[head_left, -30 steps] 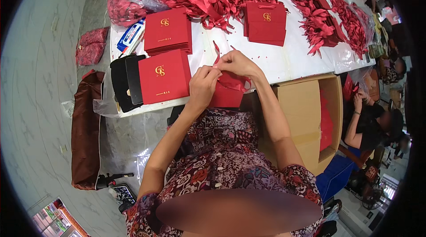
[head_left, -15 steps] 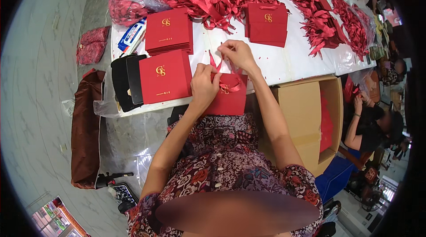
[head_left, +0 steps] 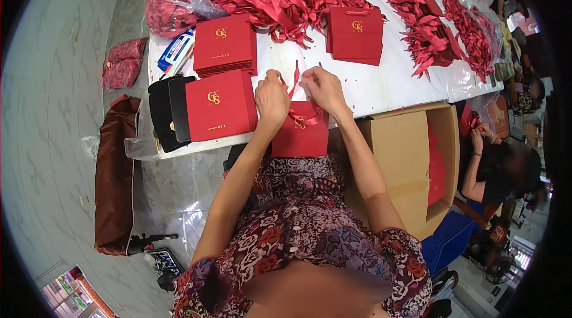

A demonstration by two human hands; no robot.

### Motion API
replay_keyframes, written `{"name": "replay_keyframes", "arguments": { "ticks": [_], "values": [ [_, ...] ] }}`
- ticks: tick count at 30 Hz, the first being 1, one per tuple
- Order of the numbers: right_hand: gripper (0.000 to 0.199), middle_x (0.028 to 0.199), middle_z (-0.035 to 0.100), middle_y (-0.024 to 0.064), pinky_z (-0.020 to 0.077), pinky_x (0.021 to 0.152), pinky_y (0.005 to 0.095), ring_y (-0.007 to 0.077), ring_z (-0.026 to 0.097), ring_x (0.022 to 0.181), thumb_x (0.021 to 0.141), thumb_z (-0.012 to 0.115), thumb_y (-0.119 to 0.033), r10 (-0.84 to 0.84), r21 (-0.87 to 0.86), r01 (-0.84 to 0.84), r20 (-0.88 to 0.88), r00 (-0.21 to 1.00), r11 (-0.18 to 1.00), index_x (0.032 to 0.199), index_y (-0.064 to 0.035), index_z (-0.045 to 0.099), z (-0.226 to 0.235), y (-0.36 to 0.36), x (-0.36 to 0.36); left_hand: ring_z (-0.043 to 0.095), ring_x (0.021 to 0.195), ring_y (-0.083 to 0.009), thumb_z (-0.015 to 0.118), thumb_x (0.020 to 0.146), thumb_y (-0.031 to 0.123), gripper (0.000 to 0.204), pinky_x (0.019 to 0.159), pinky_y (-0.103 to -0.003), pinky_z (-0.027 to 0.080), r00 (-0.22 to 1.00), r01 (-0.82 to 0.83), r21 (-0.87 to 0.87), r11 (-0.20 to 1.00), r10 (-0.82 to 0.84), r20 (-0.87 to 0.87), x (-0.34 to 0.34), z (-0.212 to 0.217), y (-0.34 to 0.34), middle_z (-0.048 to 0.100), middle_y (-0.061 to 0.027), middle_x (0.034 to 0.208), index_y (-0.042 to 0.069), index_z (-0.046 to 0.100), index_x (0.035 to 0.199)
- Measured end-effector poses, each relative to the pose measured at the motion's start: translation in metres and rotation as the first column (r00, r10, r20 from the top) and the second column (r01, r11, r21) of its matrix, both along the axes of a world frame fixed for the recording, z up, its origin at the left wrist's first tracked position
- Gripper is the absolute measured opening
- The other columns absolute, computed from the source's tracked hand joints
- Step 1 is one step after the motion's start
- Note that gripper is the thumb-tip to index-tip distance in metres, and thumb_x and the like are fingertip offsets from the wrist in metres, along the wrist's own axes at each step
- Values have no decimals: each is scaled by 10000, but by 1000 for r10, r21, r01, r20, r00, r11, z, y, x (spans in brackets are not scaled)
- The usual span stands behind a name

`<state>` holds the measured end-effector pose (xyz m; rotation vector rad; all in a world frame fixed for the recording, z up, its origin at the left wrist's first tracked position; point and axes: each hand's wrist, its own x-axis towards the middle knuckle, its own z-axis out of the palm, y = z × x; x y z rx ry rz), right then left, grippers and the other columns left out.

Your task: Assembling and finishing small red gift boxes by threading and tying ribbons into the pre-cut holes.

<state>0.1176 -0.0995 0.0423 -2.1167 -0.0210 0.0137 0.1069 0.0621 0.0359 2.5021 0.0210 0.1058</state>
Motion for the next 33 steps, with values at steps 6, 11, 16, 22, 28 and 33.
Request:
{"name": "replay_keyframes", "arguments": {
  "ticks": [6, 11, 16, 22, 28, 33],
  "values": [
    [192, 786, 706, 81, 515, 639, 281, 140, 649, 673, 875, 700, -138, 73, 376, -9, -159, 985, 927, 978, 25, 702, -3, 2, 6, 638, 816, -280, 673, 847, 54, 193, 756, -386, 503, 999, 4, -314, 949, 10, 43, -9, 4, -2, 673, -139, 856, 23, 645, 1036],
    [167, 781, 673, 34, 488, 612, 232, 90, 603, 660, 912, 679, -123, 230, 562, -41, -269, 935, 826, 992, 23, 687, 3, 1, 12, 658, 717, -200, 674, 861, 26, 143, 679, -320, 529, 969, 57, -352, 934, 33, 244, -19, 12, -4, 685, -109, 847, 14, 673, 1003],
    [144, 825, 665, 7, 486, 626, 215, 64, 591, 688, 932, 667, -140, 335, 603, -85, -315, 888, 793, 1028, -33, 666, 11, -6, 11, 629, 695, -114, 687, 869, 27, 128, 641, -264, 509, 998, -31, -690, 723, -10, -55, -21, 8, -5, 663, -70, 808, 14, 643, 988],
    [144, 772, 654, 29, 477, 591, 225, 82, 593, 654, 924, 668, -119, 255, 624, -20, -290, 922, 781, 986, 11, 661, 0, -8, 6, 635, 690, -131, 707, 847, 42, 179, 630, -269, 500, 996, -49, -511, 858, 3, -90, -20, 10, -2, 654, -78, 805, 5, 598, 983],
    [149, 758, 676, 43, 492, 607, 252, 90, 601, 650, 878, 691, -124, 176, 355, -89, -222, 959, 931, 937, 13, 683, -23, -7, 6, 647, 713, -292, 725, 842, 173, 242, 680, -401, 506, 990, 64, -163, 984, -42, 132, -19, -10, -2, 638, -126, 832, 30, 614, 1003],
    [152, 745, 677, 45, 493, 603, 256, 91, 604, 650, 862, 701, -124, 114, 317, -41, -217, 969, 947, 931, 11, 690, -14, -4, -2, 662, 721, -307, 716, 855, 206, 217, 684, -406, 512, 1000, 23, -149, 989, -21, 18, -15, -5, -6, 672, -126, 808, 28, 647, 957]
  ]
}}
